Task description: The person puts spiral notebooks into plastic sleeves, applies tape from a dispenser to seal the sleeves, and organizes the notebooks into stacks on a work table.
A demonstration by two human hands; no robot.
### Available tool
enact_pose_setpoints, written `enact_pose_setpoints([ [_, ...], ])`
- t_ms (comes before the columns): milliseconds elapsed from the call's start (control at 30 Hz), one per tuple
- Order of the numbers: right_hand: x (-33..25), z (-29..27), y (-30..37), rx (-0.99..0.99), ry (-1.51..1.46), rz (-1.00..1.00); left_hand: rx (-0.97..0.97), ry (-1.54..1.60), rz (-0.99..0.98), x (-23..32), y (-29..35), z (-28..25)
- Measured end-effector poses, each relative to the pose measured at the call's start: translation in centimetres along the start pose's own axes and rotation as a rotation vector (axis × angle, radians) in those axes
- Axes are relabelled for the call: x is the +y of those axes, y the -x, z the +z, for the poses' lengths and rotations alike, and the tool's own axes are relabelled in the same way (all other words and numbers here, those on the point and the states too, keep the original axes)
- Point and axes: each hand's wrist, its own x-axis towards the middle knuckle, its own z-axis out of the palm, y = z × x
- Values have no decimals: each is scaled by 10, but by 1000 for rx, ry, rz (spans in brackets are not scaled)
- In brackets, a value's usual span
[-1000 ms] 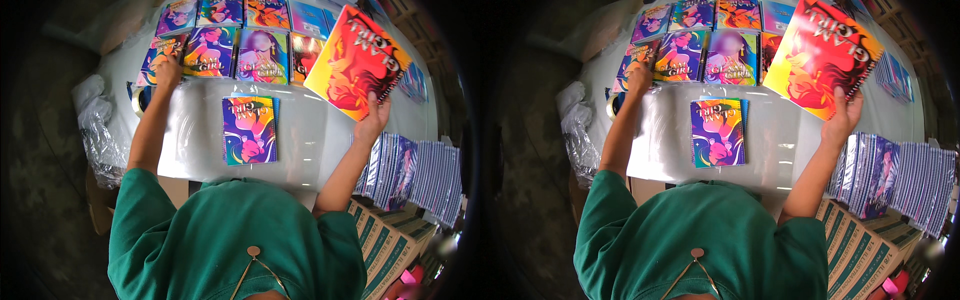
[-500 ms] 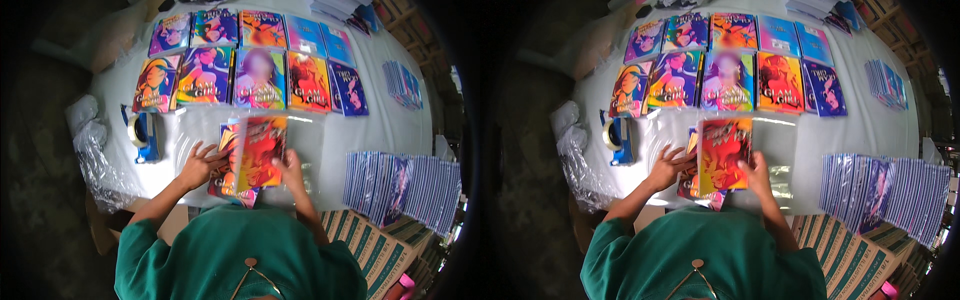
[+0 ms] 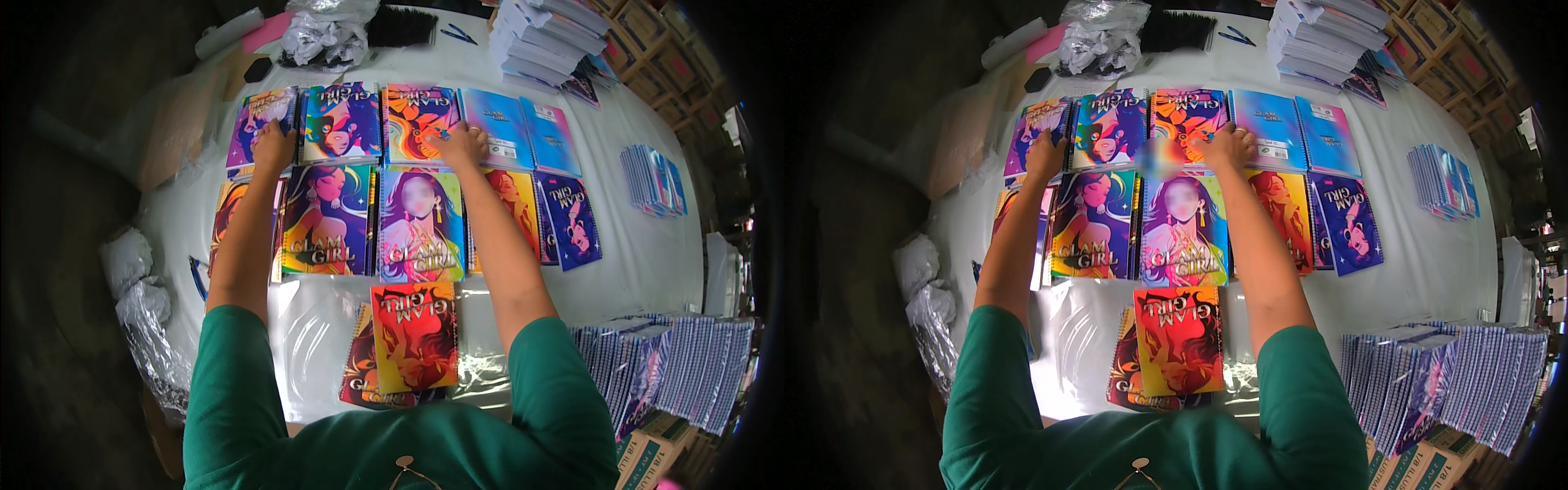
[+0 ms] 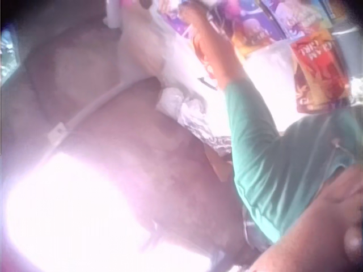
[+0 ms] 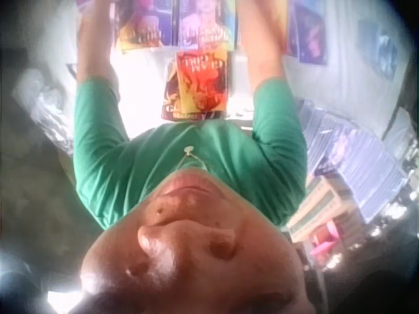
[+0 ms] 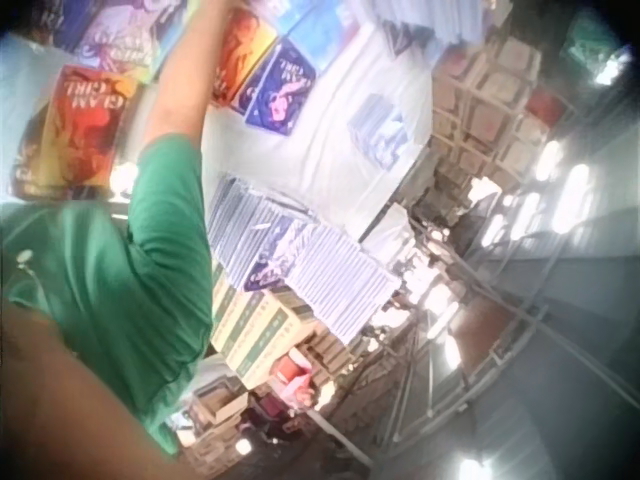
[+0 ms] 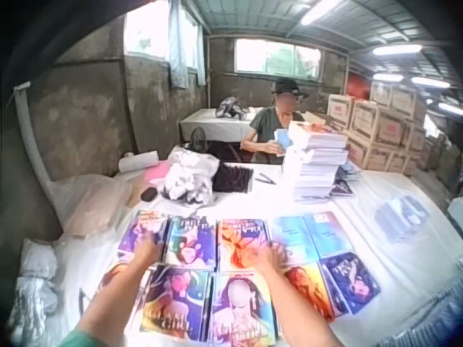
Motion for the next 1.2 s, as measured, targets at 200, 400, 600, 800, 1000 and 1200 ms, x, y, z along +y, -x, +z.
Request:
enact_pose_setpoints([
  [200,-6,7,8,-52,-149,-79,-53,-330,178,46,-41,-9],
  [400,62,-37,-42,-13,-405,25,-189,-237,-17,53,-46,9],
  [600,117,-42,-42,-13,-174,300,-172,-209,-212,23,-36,22],
  [800,115,-39,-49,-153,-167,273,-257,-238,32,8,-40,-14],
  [1000,111,-48,-52,-159,-103,263,-258,-153,203,88,-53,-30],
  [1200,120,-42,-35,443,-307,-63,-329,-333,-24,203,19,-18],
])
